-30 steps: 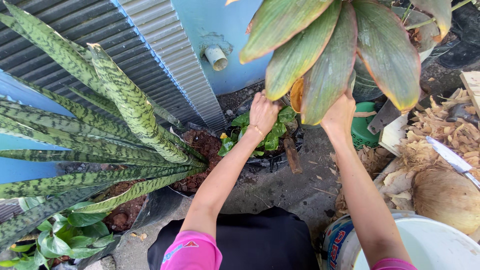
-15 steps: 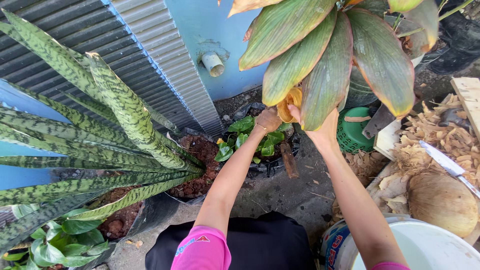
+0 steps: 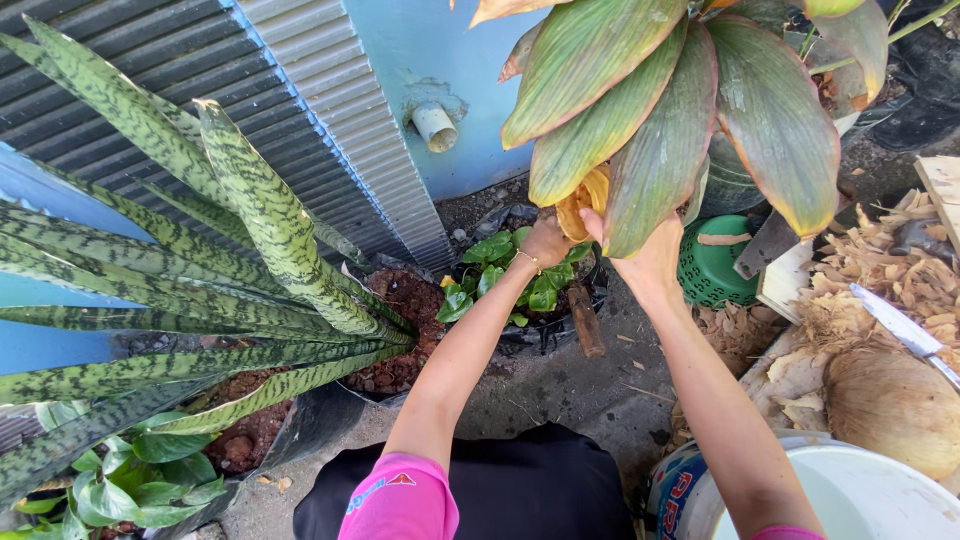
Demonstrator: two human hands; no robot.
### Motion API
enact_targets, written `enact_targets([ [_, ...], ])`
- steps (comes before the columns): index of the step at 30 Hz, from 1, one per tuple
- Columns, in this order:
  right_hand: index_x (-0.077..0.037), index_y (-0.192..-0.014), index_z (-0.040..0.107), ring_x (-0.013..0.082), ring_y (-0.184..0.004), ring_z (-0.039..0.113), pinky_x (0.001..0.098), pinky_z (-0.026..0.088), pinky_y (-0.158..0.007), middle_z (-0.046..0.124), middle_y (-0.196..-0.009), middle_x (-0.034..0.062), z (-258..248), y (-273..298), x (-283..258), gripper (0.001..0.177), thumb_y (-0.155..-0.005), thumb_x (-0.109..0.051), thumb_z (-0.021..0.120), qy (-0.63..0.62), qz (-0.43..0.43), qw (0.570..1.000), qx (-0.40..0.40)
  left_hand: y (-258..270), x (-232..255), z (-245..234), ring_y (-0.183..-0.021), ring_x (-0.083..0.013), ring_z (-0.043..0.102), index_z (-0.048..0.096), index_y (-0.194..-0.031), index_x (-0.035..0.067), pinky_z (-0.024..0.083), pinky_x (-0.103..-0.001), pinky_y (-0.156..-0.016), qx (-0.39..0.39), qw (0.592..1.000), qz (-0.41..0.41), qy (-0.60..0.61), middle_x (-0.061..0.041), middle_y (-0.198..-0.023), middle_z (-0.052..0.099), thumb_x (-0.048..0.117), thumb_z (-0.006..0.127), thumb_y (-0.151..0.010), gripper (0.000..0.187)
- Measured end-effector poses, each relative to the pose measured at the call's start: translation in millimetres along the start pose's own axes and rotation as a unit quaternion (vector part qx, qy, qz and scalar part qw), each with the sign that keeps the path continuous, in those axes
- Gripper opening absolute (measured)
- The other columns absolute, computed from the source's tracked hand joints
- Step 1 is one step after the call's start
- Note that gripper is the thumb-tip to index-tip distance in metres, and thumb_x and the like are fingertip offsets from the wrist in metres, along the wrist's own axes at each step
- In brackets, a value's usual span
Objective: The person cleans and maintains potted plants by hand and using a trowel, removing debris from the soil and pouring water from a small container into several plant bags.
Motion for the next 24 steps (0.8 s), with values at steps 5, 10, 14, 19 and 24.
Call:
enact_targets([
  [5,0.000,-0.115,0.070,0.0332,-0.093,0.074,0.0429,0.059,-0.081,0.075,-0.104,0.0173,-0.7,2.2,3.6,0.046,-0.085,-0.032,0.086,-0.052,-0.011,0.998,0.031,7.6,12.0,-7.8,-0.093,-0.0358,0.072,0.077,-0.102,0.008,0.054,-0.048,-0.086,0.117,0.982,0.146,-0.024,-0.017,-0.099,0.077,0.016,0.077,-0.078,0.025],
  [10,-0.001,-0.114,0.072,0.0307,-0.093,0.076,0.0425,0.060,-0.087,0.077,-0.104,0.0149,-11.5,0.5,14.7,0.039,-0.090,-0.029,0.085,-0.059,-0.035,0.995,0.068,22.6,11.2,-70.4,-0.073,-0.0205,0.077,0.080,-0.096,0.015,0.060,-0.036,-0.074,0.108,0.994,-0.019,0.026,-0.005,-0.092,0.079,0.016,0.072,-0.088,0.012],
  [14,-0.001,-0.111,0.072,0.0308,-0.092,0.075,0.0429,0.060,-0.086,0.076,-0.103,0.0150,-9.9,1.5,19.2,0.038,-0.089,-0.029,0.086,-0.041,-0.007,0.997,0.059,64.5,7.4,-139.4,-0.077,-0.0239,0.079,0.080,-0.095,0.011,0.064,-0.038,-0.076,0.280,0.957,0.041,0.062,-0.007,-0.090,0.080,0.023,0.078,-0.085,0.015],
  [19,-0.001,-0.115,0.069,0.0314,-0.093,0.073,0.0443,0.059,-0.084,0.074,-0.103,0.0160,2.7,5.6,10.6,0.046,-0.085,-0.030,0.088,-0.063,-0.005,0.997,0.038,93.6,-52.3,-131.2,-0.105,-0.0308,0.071,0.067,-0.121,0.009,0.053,-0.043,-0.092,0.144,0.968,-0.190,0.077,-0.014,-0.112,0.073,0.027,0.072,-0.095,0.033],
  [24,0.001,-0.131,0.064,0.0349,-0.100,0.070,0.0464,0.057,-0.085,0.069,-0.111,0.0212,32.1,9.4,-17.1,0.063,-0.083,-0.031,0.090,-0.039,-0.103,0.993,0.051,110.1,-70.0,-81.4,-0.120,-0.0289,0.068,0.064,-0.130,0.009,0.049,-0.040,-0.106,-0.016,0.953,-0.266,0.144,-0.015,-0.127,0.069,0.036,0.082,-0.083,0.057],
])
Point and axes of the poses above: each hand's wrist, its own y-axis away from the middle knuckle, its own z-axis out of the palm, x = y × z, the point moved 5 cm from there along -y, towards the middle knuckle
